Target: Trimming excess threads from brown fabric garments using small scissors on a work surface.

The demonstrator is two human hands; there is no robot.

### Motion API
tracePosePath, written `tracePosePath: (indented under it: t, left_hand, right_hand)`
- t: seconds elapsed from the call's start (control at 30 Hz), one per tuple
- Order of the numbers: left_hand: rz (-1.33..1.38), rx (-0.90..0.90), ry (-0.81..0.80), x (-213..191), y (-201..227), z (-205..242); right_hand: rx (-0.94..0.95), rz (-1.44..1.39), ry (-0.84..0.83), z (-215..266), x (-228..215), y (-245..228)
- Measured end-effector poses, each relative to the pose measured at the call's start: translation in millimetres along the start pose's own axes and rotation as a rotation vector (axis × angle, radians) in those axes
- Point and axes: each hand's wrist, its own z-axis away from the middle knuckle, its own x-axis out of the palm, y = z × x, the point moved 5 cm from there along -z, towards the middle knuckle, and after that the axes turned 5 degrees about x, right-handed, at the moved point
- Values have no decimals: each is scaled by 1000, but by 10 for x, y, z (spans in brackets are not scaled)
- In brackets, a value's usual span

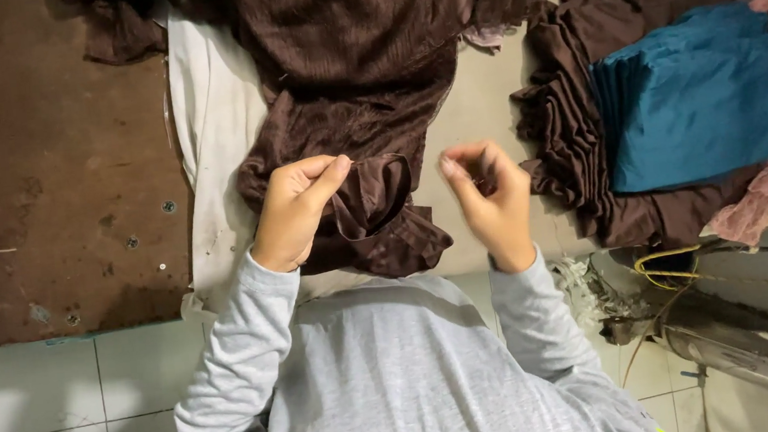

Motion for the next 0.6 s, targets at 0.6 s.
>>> tracePosePath:
  t: [0.6]
  left_hand:
    - [48,79,216,48,7,-73]
  right_hand:
    - [30,-143,-143,193,45,335]
